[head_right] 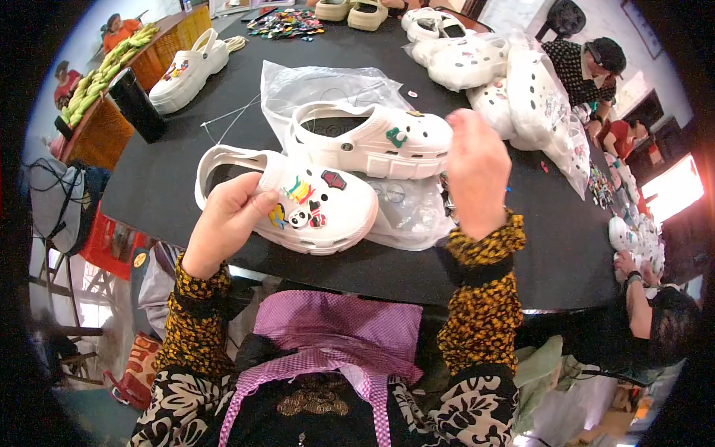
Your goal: Decorating white foam clogs by inserting colorful charms into the holes and then packaging them in plastic bags.
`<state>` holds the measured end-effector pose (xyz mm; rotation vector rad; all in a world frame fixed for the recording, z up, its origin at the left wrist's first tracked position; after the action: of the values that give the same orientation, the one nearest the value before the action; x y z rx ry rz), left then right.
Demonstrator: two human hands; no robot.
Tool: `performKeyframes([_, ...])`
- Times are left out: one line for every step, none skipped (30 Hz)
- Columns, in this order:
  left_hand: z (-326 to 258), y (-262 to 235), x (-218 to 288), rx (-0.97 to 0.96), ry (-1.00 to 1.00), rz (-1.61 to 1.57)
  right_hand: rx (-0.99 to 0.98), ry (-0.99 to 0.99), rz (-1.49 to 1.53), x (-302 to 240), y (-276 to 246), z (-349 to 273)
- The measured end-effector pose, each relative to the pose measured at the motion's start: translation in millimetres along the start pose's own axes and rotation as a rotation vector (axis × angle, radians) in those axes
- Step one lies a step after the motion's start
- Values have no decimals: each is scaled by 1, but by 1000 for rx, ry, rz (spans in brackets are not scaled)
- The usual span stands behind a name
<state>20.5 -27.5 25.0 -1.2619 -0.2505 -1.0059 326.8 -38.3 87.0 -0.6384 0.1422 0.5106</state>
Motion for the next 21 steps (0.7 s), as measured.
performKeyframes([0,0,-1,3,7,-3,-25,32,-59,18,-8,-1])
performKeyframes([1,1,-2,3,17,-9,-49,66,-122,25,-13,-1])
performKeyframes([2,2,-2,3,21,-12,-47,65,-127,27,-15,-3])
performKeyframes([4,4,-3,-7,19,-26,-12,8,-53,21,-15,-5])
performKeyframes([3,4,-4,-17,12,-37,21,-48,27,12,-11,-8])
performKeyframes([2,3,-5,-16,10,-32,-8,24,193,-1,-3,-12])
performKeyframes([1,3,-9,-32,-11,-43,-47,14,303,-27,7,-15])
performKeyframes([-1,1,-9,-47,-30,-54,-160,-10,393,-46,17,-20])
performKeyframes([-2,1,-6,-47,-27,-48,-200,-205,337,-67,27,-23])
performKeyframes([-3,2,-2,-22,-28,-131,-313,-115,504,-88,33,-29])
performKeyframes([-3,3,2,-1,-23,-216,-334,-227,439,-100,39,-35])
performKeyframes([5,4,5,-18,-23,-205,-300,-274,432,-104,49,-40])
performKeyframes([5,2,1,-50,-16,-137,-274,-294,392,-111,58,-45])
performKeyframes([5,1,-1,-83,-9,-70,-248,-312,351,-114,64,-49])
performKeyframes([4,0,0,-81,-10,-66,-247,-314,354,-114,68,-51])
performKeyframes([2,-1,3,-92,-28,-82,-239,-285,339,-114,70,-52])
performKeyframes([2,-2,4,-104,-46,-98,-231,-257,323,-114,71,-52])
performKeyframes([2,-1,3,-103,-45,-99,-232,-257,322,-114,69,-49])
performKeyframes([1,-2,1,-88,-35,-101,-244,-257,331,-118,65,-43])
performKeyframes([0,-2,1,-72,-26,-102,-257,-257,340,-120,63,-39])
performKeyframes([-2,-3,1,-73,-29,-102,-259,-256,342,-117,65,-38])
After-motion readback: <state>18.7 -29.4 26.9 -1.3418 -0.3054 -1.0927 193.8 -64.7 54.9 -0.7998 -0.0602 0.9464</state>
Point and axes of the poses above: each hand's wrist, its own z-axis towards the middle knuckle, its own y-axis out of the palm, x = y × z, the point moved 1 cm from there along z, towards the middle knuckle, and after that the axes turned 15 degrees about z, right-handed, at the moved point
